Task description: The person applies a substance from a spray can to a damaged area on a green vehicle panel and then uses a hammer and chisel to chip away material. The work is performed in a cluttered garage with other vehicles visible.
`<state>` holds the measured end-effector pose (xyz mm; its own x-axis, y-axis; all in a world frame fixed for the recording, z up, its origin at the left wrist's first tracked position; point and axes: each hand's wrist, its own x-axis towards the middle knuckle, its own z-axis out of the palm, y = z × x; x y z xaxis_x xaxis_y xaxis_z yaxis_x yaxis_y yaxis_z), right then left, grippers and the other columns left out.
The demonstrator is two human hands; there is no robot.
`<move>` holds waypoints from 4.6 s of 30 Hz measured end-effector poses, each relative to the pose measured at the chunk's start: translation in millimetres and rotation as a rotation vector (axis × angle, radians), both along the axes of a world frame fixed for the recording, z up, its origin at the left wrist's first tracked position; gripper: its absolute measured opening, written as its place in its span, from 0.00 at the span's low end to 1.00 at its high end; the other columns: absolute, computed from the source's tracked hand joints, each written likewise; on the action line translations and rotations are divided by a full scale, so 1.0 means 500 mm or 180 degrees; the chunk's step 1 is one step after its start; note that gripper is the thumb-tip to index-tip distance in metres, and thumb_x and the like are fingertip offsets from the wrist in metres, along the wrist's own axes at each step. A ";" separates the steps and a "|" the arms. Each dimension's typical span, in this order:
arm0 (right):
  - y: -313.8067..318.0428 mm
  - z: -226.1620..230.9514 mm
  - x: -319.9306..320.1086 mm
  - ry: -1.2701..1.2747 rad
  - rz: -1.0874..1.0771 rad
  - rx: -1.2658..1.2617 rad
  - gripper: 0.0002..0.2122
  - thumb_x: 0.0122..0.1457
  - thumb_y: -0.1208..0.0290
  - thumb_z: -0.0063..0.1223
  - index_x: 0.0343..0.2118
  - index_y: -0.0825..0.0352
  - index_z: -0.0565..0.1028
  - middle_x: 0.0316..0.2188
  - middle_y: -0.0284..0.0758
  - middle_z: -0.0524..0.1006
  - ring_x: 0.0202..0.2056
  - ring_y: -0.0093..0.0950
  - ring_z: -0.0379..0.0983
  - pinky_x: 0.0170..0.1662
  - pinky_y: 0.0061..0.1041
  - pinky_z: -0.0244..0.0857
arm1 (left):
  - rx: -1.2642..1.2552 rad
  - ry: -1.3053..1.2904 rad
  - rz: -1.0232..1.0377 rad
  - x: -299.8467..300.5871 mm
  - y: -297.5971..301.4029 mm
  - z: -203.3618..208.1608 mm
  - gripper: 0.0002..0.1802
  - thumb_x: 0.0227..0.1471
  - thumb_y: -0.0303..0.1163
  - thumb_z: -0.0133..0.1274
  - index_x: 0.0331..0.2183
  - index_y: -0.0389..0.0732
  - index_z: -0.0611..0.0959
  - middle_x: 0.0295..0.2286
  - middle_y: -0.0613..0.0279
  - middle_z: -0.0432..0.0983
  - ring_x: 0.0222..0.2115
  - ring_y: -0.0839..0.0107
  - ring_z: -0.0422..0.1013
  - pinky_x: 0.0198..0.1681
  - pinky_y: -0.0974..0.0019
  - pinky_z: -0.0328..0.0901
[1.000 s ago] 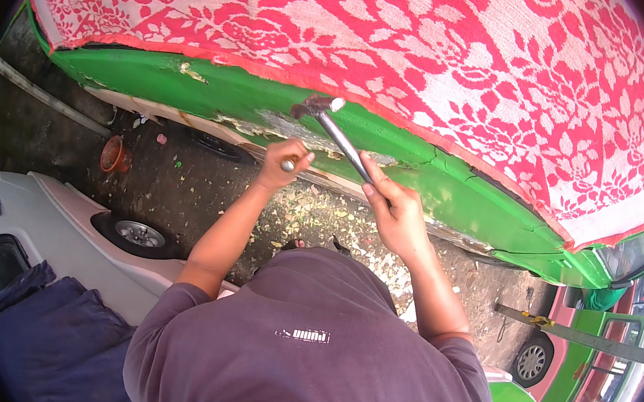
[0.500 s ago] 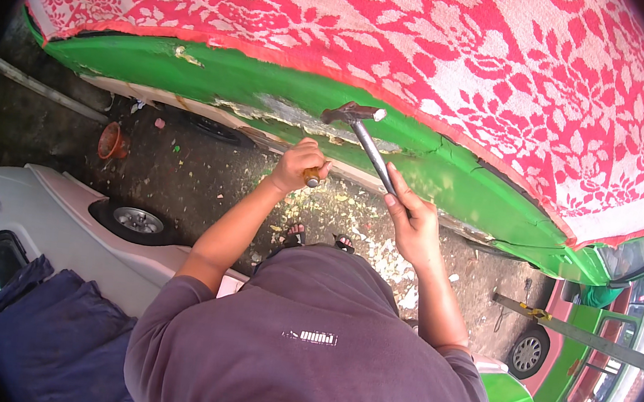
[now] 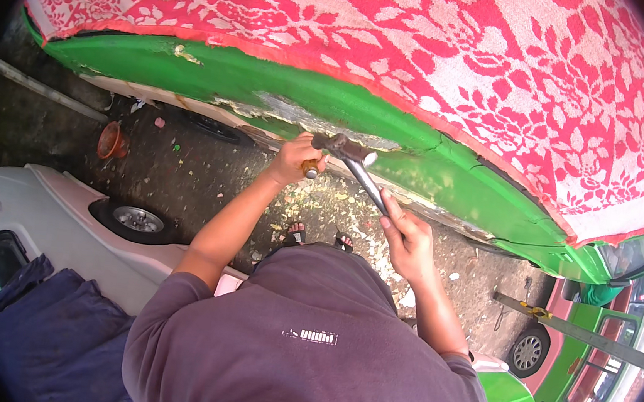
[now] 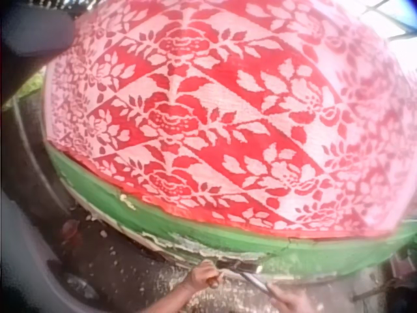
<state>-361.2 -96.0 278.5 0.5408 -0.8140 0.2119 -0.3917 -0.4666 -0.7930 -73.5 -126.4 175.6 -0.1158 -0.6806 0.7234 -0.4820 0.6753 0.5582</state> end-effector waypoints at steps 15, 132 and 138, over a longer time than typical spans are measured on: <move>0.027 -0.077 -0.009 -0.0375 0.0052 -0.0844 0.21 0.56 0.77 0.55 0.54 0.58 0.72 0.19 0.39 0.69 0.17 0.34 0.67 0.22 0.32 0.62 | 0.0016 0.0234 0.0088 -0.002 -0.010 -0.017 0.15 0.41 0.20 0.61 0.18 0.38 0.69 0.16 0.60 0.67 0.19 0.62 0.66 0.28 0.62 0.61; -0.007 -0.010 0.066 0.0381 -0.0375 0.0070 0.22 0.61 0.76 0.49 0.59 0.60 0.65 0.22 0.42 0.72 0.21 0.29 0.65 0.31 0.24 0.64 | 0.0549 0.0717 0.0995 -0.014 -0.052 0.004 0.11 0.40 0.26 0.62 0.20 0.37 0.73 0.15 0.58 0.68 0.16 0.70 0.64 0.21 0.64 0.60; -0.037 -0.027 0.074 0.0646 -0.0099 -0.0599 0.23 0.60 0.77 0.49 0.60 0.58 0.64 0.27 0.48 0.76 0.27 0.35 0.75 0.35 0.28 0.67 | 0.0881 0.0725 0.1034 0.008 -0.075 -0.007 0.10 0.41 0.25 0.61 0.21 0.37 0.74 0.16 0.59 0.71 0.17 0.74 0.66 0.22 0.67 0.61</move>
